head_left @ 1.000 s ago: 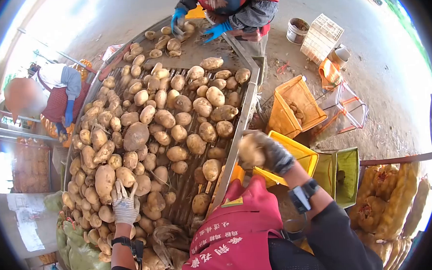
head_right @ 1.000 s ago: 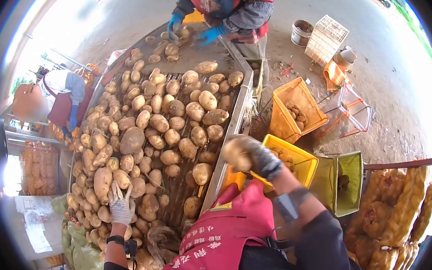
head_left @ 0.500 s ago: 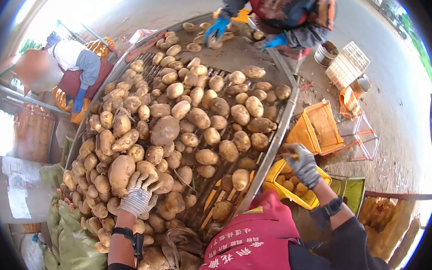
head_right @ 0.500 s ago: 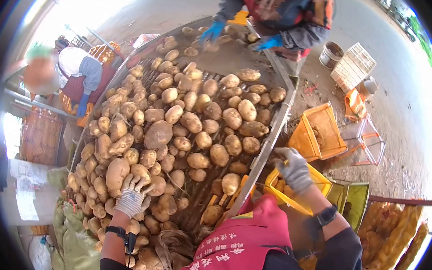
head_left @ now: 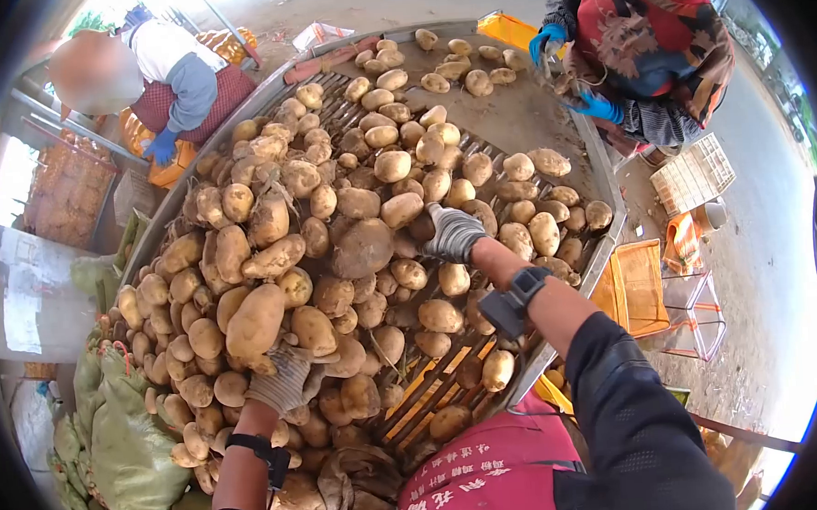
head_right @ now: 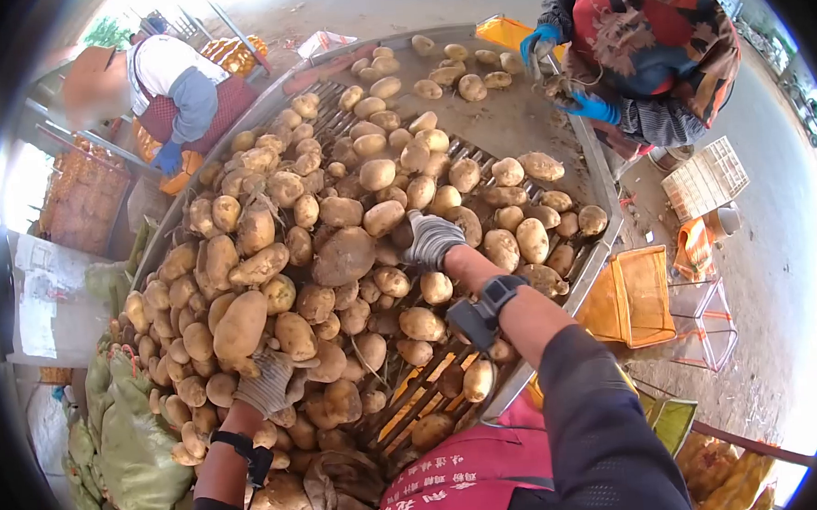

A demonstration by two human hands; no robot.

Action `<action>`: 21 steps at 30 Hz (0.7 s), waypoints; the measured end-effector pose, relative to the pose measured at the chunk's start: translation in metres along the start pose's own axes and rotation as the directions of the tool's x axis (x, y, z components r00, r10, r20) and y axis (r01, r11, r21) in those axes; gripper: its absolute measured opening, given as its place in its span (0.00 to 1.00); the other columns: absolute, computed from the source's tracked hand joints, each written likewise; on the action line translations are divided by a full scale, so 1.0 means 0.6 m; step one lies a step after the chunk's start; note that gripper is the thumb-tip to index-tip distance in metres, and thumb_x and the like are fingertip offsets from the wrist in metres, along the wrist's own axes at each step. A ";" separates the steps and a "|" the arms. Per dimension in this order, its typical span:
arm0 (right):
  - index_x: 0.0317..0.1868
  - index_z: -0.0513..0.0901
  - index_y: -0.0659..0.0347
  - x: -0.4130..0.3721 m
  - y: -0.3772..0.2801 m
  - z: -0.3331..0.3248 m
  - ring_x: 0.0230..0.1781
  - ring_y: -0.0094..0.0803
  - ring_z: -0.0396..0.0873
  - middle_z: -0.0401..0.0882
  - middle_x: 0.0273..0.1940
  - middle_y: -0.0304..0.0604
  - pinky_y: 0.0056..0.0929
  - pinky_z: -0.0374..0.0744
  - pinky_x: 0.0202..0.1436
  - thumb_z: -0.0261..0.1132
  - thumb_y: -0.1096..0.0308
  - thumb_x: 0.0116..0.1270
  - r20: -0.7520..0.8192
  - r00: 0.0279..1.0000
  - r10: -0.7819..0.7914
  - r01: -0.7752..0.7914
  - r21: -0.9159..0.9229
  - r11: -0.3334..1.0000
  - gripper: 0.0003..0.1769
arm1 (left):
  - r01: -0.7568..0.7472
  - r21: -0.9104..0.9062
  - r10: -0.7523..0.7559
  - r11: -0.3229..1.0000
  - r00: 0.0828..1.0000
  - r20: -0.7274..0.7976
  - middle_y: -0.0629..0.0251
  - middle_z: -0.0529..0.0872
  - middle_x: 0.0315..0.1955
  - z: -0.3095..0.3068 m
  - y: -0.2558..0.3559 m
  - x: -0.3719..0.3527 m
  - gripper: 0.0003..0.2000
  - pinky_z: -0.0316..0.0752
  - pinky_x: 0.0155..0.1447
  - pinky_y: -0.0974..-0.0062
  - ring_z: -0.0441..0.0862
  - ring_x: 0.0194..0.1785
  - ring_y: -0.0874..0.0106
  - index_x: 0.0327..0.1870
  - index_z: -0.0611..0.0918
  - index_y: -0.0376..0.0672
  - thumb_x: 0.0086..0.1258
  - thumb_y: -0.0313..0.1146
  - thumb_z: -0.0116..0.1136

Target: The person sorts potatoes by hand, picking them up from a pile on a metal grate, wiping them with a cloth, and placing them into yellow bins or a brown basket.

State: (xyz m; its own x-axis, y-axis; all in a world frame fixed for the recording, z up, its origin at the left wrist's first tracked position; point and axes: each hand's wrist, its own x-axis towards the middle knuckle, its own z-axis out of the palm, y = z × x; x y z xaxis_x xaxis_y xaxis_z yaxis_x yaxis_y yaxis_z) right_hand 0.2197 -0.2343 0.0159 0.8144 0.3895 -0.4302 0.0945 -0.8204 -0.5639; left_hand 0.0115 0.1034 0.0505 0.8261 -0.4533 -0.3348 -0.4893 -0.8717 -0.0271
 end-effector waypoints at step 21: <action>0.73 0.63 0.60 -0.420 0.095 0.186 0.67 0.40 0.72 0.73 0.65 0.50 0.41 0.70 0.73 0.77 0.55 0.60 -0.157 0.963 -0.218 0.109 0.970 -0.218 0.46 | 0.065 -0.074 -0.075 0.995 0.985 -0.152 0.48 0.73 0.60 -0.028 0.048 -0.013 0.18 0.56 0.76 0.49 0.62 0.68 0.44 0.57 0.83 0.53 0.64 0.34 0.58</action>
State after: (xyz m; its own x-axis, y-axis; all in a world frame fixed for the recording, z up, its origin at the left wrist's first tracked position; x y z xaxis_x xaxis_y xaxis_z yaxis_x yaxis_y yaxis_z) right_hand -0.0439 -0.3325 0.0133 0.8537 0.4883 -0.1808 -0.4873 0.6269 -0.6078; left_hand -0.0040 0.0786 0.0682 0.8935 -0.4093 -0.1847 -0.4127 -0.9106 0.0214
